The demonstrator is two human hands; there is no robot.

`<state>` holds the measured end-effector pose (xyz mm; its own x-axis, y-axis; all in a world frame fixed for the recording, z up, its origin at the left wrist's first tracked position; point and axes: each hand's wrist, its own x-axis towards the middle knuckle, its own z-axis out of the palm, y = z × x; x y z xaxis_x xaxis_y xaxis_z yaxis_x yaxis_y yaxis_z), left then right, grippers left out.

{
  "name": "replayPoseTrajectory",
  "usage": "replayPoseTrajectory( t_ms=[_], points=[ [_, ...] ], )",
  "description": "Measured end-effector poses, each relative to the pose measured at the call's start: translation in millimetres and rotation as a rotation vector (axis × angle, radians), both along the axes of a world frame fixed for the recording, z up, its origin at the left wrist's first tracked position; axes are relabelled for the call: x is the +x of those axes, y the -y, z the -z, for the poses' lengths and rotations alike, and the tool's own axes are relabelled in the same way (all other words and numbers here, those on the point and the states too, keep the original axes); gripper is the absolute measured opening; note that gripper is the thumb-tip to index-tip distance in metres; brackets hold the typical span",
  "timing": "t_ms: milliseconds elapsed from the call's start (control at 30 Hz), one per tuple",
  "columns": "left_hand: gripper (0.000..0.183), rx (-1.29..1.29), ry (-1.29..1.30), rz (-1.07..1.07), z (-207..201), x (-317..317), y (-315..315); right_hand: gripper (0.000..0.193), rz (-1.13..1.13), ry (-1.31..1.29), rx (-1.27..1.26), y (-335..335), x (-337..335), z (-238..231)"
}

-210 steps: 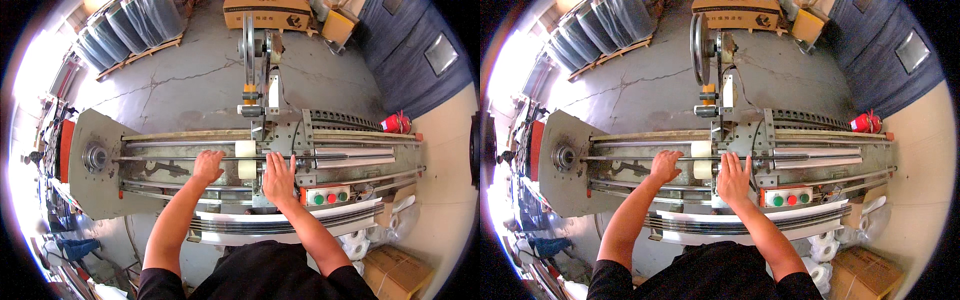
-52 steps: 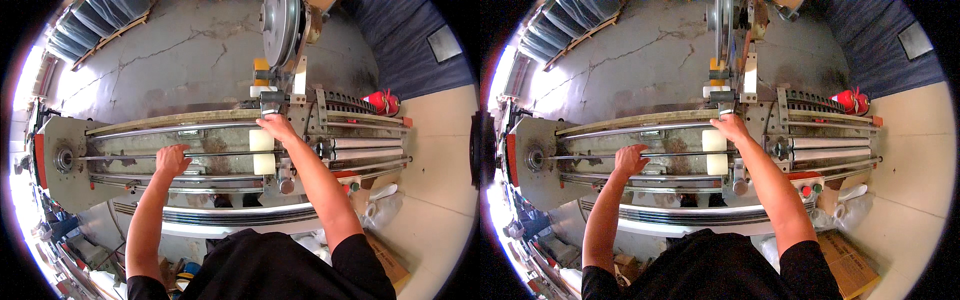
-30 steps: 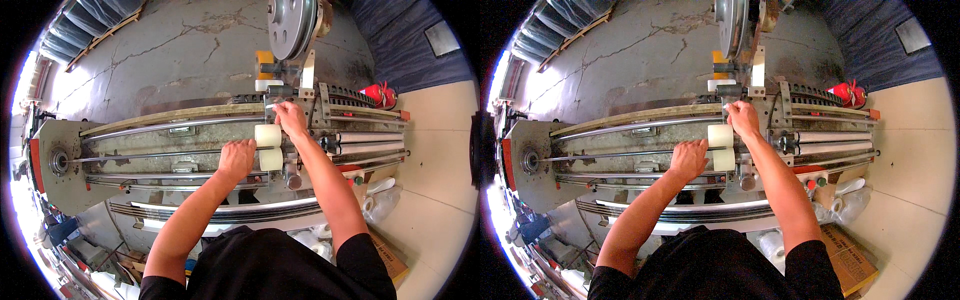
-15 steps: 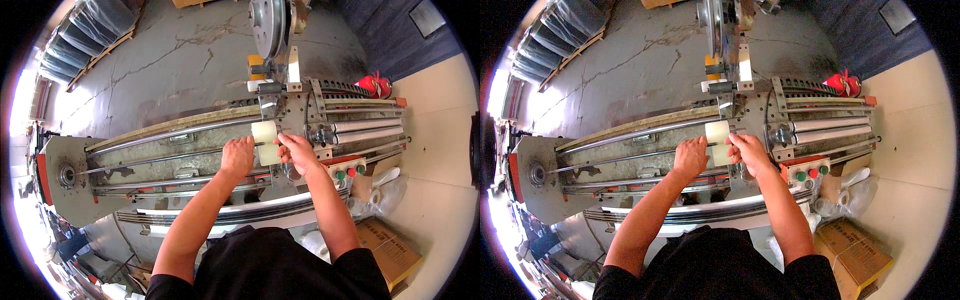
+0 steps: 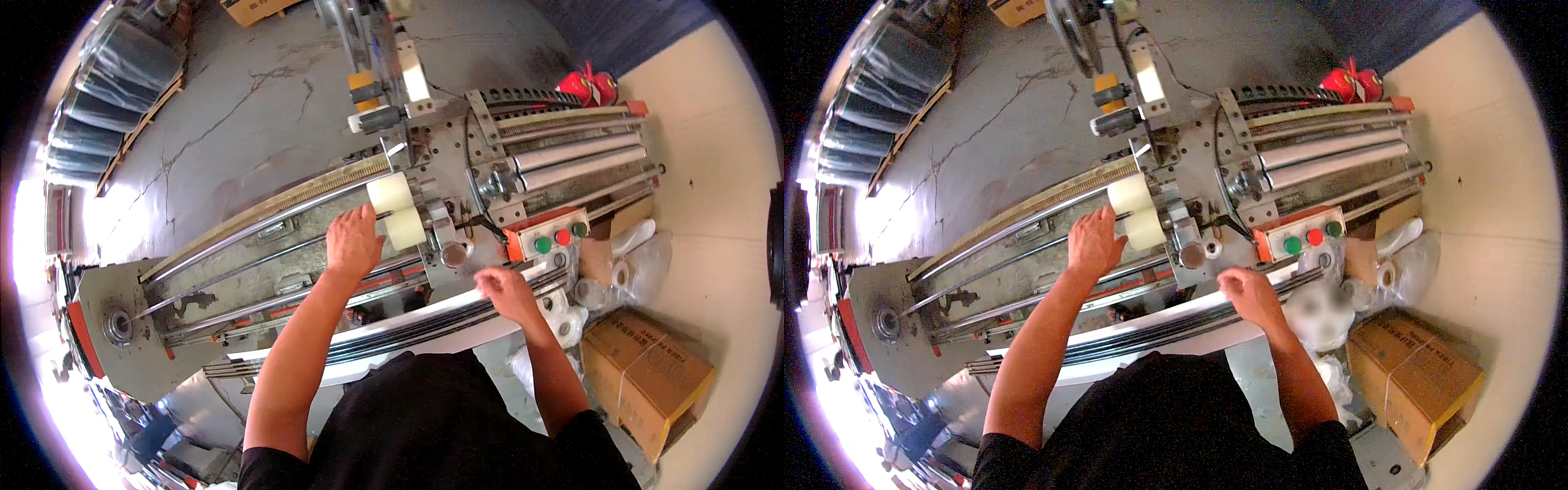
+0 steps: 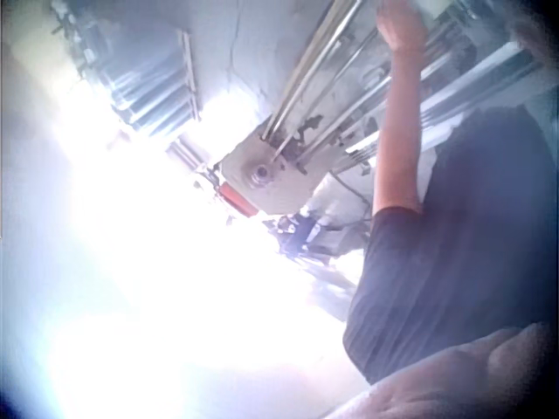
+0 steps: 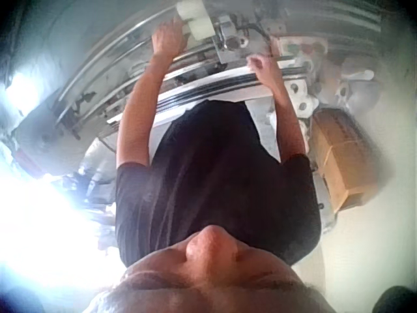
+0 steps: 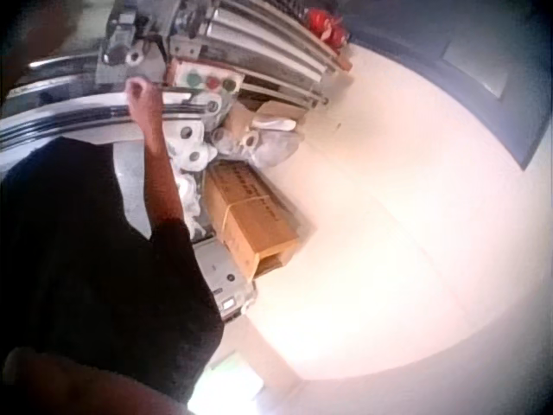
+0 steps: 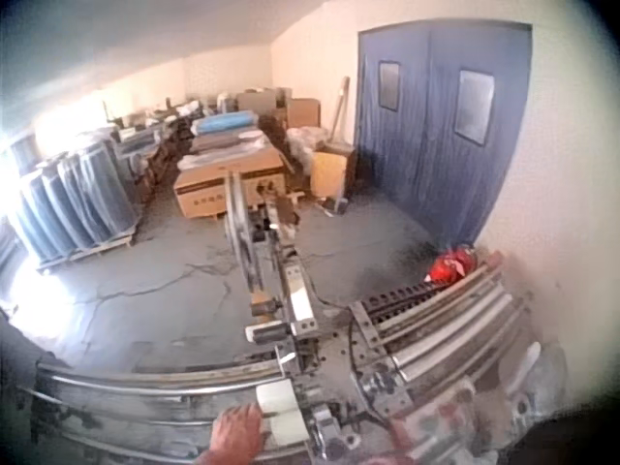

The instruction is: The person places thin metal rods onto an industrial machine, applies tape to wrap the ends of the rods by hand, and carries the bundle to a large table.

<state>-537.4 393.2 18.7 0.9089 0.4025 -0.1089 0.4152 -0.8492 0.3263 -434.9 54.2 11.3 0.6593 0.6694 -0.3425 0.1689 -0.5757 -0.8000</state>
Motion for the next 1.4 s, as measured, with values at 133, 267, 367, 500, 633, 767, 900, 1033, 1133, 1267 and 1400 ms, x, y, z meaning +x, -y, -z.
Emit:
replayPoseTrajectory(
  t_ms=[133, 267, 367, 500, 633, 767, 900, 1033, 1133, 1267, 1400],
  points=[
    [0.046, 0.043, 0.015, 0.02, -0.1, -0.6, 1.2, 0.049, -0.016, 0.43, -0.029, -4.0, 13.1, 46.6],
    [0.045, 0.005, -0.014, 0.043, -2.1, 2.1, -1.8, 0.066, -0.269, 0.762, 0.024, -21.8, 39.4, 83.0],
    [0.052, -0.044, -0.05, 0.059, -11.0, 2.6, -3.6, 0.057, -0.328, 0.819, 0.017, -21.6, 48.8, 95.9],
    [0.073, -0.266, 0.027, -0.01, -12.4, -1.6, -15.6, 0.049, -0.369, 0.877, 0.022, -21.0, 51.2, 106.5],
    [0.102, -0.334, 0.031, 0.03, -13.3, -1.2, -30.9, 0.042, -0.272, 0.886, -0.01, -18.9, 46.8, 113.2],
    [0.105, -0.389, 0.045, 0.072, -15.4, -3.8, -36.6, 0.038, -0.133, 0.864, 0.148, -27.5, 37.0, 83.9],
    [0.105, -0.511, -0.055, 0.046, -25.4, 4.5, -40.0, 0.035, -0.003, 0.43, 0.14, -20.9, 27.5, 97.0],
    [0.104, -0.581, -0.03, 0.062, -16.2, 8.8, -52.2, 0.031, 0.182, 0.021, 0.211, -22.2, 17.9, 104.5],
    [0.102, -0.614, -0.022, 0.059, -9.8, 11.3, -52.9, 0.028, 0.263, -0.086, 0.29, -21.4, 16.0, 106.4],
    [0.102, -0.622, -0.026, 0.07, -14.0, 13.0, -52.3, 0.024, 0.351, -0.138, 0.351, -16.3, 11.6, 119.4],
    [0.103, -0.706, -0.005, 0.08, -1.0, 11.4, -62.2, 0.02, 0.528, -0.344, 0.424, -14.5, 4.0, 116.1]
  ],
)
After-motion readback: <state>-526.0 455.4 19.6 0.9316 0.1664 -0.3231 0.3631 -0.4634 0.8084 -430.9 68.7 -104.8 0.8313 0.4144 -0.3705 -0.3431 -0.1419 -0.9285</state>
